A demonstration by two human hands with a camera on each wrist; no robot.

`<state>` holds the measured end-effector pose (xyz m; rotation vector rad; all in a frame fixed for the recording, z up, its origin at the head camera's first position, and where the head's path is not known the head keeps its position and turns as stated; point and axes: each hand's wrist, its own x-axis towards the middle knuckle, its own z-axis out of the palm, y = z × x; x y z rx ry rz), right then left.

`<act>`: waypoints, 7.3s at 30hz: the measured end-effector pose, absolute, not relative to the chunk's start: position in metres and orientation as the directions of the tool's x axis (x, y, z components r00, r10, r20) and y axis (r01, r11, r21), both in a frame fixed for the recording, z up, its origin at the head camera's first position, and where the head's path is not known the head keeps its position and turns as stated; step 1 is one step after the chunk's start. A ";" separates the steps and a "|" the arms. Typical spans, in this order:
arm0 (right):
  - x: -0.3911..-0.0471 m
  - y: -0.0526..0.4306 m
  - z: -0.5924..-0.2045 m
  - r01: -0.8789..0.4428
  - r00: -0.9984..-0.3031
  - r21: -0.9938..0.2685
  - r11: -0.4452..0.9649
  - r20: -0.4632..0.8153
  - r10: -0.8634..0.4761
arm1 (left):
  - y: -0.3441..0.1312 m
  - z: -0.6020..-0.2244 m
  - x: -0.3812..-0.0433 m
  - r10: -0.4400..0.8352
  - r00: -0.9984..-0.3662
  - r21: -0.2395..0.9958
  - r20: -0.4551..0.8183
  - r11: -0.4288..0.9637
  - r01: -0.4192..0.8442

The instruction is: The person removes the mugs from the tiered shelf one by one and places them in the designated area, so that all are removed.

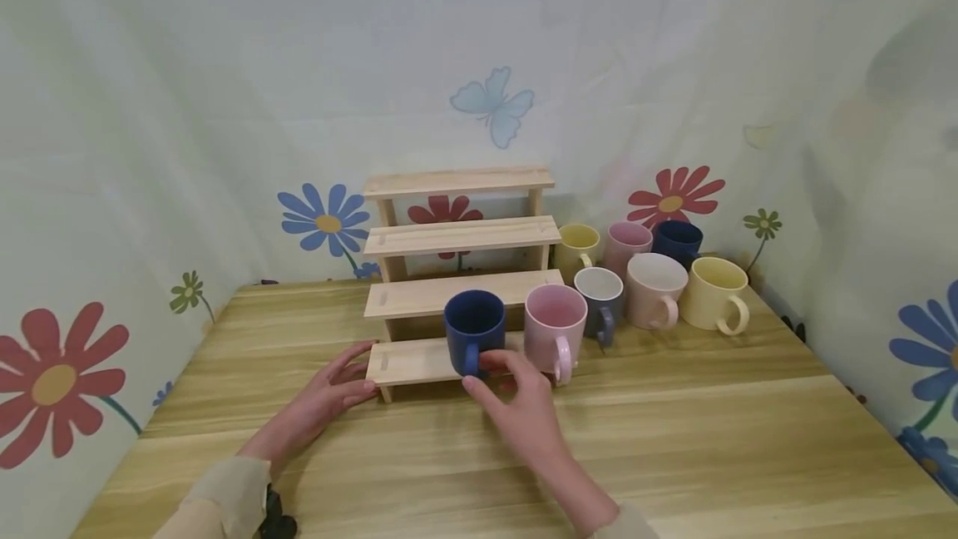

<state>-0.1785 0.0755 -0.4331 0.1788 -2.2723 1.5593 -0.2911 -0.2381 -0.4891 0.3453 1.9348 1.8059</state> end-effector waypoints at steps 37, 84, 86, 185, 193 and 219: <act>-0.191 0.073 -0.429 -0.249 -0.968 -0.954 0.167 0.241 -0.065 | -0.237 -0.493 -0.293 0.487 -0.858 0.987 -0.163 0.088 -0.137; -0.176 0.159 -0.316 -0.575 -0.810 -0.788 0.218 0.586 -0.021 | -0.240 -0.490 -0.290 0.497 -0.851 0.984 -0.169 0.139 -0.114; -0.176 0.167 -0.316 -0.568 -0.810 -0.785 0.249 0.586 0.000 | -0.240 -0.491 -0.290 0.490 -0.855 0.984 -0.169 0.133 -0.118; -0.146 0.261 -0.447 -0.170 -0.953 -0.749 0.640 0.290 0.087 | -0.239 -0.487 -0.292 0.499 -0.844 0.981 -0.195 0.110 -0.162; -0.146 0.264 -0.448 -0.156 -0.956 -0.739 0.655 0.279 0.088 | -0.239 -0.486 -0.293 0.498 -0.843 0.979 -0.205 0.118 -0.168; -0.148 0.265 -0.445 -0.130 -0.968 -0.749 0.650 0.237 0.080 | -0.238 -0.491 -0.296 0.457 -0.861 0.974 -0.221 0.150 -0.171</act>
